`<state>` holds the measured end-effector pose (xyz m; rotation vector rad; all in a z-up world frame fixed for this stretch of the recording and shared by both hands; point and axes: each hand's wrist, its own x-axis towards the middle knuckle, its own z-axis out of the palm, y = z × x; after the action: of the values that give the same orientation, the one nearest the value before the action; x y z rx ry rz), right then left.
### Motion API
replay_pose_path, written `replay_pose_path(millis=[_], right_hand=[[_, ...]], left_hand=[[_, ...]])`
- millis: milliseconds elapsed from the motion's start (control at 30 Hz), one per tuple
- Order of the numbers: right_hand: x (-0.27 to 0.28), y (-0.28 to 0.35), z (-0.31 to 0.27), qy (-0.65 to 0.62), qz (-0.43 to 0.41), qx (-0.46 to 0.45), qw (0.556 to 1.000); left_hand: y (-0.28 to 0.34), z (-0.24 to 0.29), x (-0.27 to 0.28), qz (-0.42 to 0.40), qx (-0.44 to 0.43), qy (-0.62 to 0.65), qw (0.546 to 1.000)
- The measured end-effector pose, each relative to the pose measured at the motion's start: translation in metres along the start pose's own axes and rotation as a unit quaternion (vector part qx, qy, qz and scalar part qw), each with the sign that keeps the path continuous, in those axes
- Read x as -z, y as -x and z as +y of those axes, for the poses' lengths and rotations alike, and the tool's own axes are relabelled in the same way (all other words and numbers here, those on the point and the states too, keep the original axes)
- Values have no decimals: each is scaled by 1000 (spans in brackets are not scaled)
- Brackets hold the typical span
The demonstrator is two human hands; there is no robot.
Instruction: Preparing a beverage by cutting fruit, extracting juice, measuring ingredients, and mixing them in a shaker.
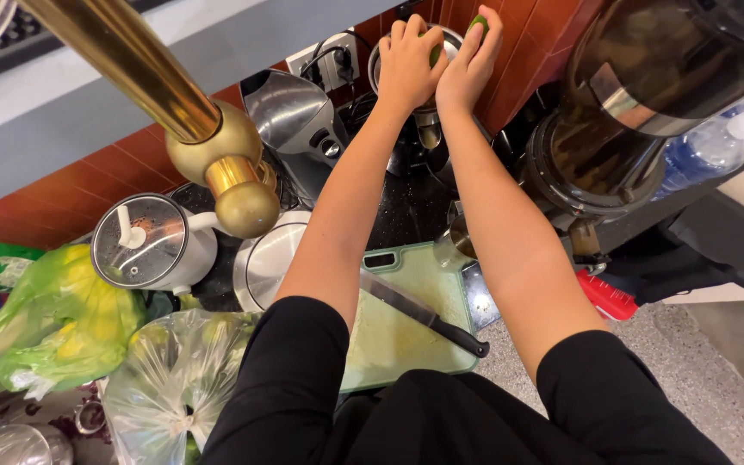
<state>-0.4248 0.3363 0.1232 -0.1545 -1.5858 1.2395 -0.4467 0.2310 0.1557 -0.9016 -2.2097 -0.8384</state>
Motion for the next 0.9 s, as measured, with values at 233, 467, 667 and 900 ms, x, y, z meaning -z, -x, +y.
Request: replay_pose_path(millis=[233, 467, 667, 900], right_hand=[[-4, 4, 19, 16, 31, -32, 999], [-4, 6, 37, -1, 15, -32, 999], [-4, 5, 41, -2, 8, -33, 999], [-3, 5, 43, -2, 13, -58, 998]], left_hand=[[-2, -4, -10, 0, 7, -10, 1000], [4, -5, -15, 31, -10, 1, 999], [4, -4, -23, 54, -40, -25, 997], [3, -6, -24, 29, 12, -15, 999]])
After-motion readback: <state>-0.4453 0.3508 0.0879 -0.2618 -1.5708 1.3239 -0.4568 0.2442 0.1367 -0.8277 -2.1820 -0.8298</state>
